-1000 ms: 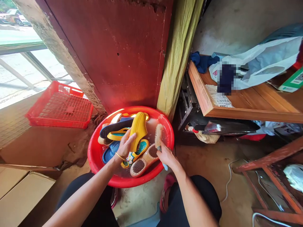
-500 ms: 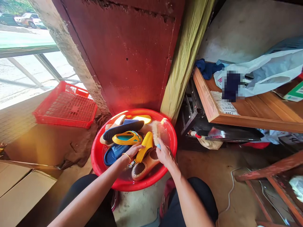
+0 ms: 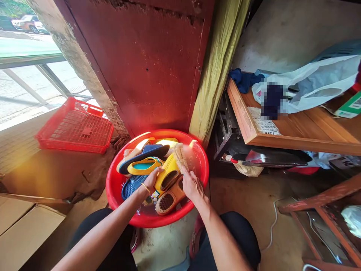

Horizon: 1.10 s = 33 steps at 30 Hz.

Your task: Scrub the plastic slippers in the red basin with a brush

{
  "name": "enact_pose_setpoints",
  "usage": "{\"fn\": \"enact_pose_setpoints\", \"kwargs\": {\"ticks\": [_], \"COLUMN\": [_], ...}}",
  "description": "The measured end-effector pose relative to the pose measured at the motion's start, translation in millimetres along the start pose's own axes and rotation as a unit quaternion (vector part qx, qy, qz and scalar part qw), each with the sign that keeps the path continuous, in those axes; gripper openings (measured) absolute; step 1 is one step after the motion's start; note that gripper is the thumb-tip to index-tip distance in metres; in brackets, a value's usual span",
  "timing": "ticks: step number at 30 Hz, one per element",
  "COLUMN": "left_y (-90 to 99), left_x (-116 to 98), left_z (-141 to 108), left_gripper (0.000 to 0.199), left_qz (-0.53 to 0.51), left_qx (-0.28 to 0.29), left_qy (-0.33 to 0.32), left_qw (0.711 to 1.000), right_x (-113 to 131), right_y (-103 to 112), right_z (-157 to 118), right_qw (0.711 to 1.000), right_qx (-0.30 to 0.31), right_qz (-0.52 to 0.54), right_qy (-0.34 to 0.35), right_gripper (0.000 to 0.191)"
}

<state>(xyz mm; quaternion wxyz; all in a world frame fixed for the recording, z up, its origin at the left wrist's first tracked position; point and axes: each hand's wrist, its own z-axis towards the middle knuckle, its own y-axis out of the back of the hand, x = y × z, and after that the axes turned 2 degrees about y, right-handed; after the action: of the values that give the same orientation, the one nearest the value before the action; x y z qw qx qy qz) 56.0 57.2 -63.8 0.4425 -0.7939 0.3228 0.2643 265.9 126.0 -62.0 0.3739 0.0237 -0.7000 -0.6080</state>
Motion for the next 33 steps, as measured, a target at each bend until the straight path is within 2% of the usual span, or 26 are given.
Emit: {"fn": "enact_pose_setpoints", "kwargs": {"ticks": [2,4,7,9,11,13,16,18,21,24,27,30,33], "left_y": [-0.5,-2.4,-4.1,-2.4,0.5,2.3,-0.2,-4.2,-7.8,-5.0,-2.0,-8.5,-21.8], "left_x": [-5.6,-11.6,-18.3,-19.4,-18.4,-16.6,-15.1,-15.6,-21.2,-31.7,-36.0,-25.3,-7.7], "left_z": [-1.7,-3.5,-5.7,-6.5,-7.6,-9.8,-13.9,-14.6,-9.7,-0.7,4.7,3.4,-2.1], "left_gripper": [0.040,0.047,0.059,0.060,0.058,0.057,0.061,0.063,0.055,0.055,0.060,0.056,0.049], "left_qz": [-0.033,-0.080,-0.121,-0.125,-0.119,-0.110,-0.109,-0.115,-0.139,-0.153,-0.124,-0.062,0.027], "left_qx": [-0.006,0.007,0.059,0.080,0.087,0.102,0.137,0.124,0.042,-0.016,-0.025,-0.040,-0.027], "left_qy": [0.013,0.013,0.022,0.046,0.071,0.096,0.109,0.087,-0.003,-0.092,-0.121,-0.150,-0.173], "left_qw": [0.999,0.997,0.991,0.988,0.987,0.984,0.978,0.982,0.989,0.984,0.985,0.986,0.984], "right_x": [-3.2,-4.3,5.0,15.6,23.4,24.7,19.6,19.1,27.4,38.6,45.4,49.2,51.8], "right_y": [1.1,2.7,-0.1,-5.3,-8.7,-7.0,4.0,10.4,9.5,0.1,-7.5,-8.9,-6.2], "right_z": [-1.2,-2.3,-9.0,-15.3,-17.4,-12.2,1.0,2.1,-17.3,-49.6,-65.1,-47.0,-12.5], "right_qw": [1.000,0.998,0.991,0.988,0.990,0.995,0.996,0.993,0.988,0.980,0.978,0.980,0.983], "right_qx": [0.019,-0.006,-0.077,-0.079,-0.054,-0.040,-0.071,-0.095,-0.093,-0.030,0.050,0.067,0.020], "right_qz": [0.016,0.054,0.100,0.098,0.070,0.041,0.047,0.071,0.098,0.122,0.113,0.116,0.152], "right_qy": [-0.018,-0.014,0.041,0.094,0.113,0.079,0.017,0.019,0.079,0.152,0.169,0.145,0.106], "right_gripper": [0.054,0.054,0.055,0.055,0.055,0.055,0.057,0.057,0.057,0.058,0.058,0.057,0.055]}}
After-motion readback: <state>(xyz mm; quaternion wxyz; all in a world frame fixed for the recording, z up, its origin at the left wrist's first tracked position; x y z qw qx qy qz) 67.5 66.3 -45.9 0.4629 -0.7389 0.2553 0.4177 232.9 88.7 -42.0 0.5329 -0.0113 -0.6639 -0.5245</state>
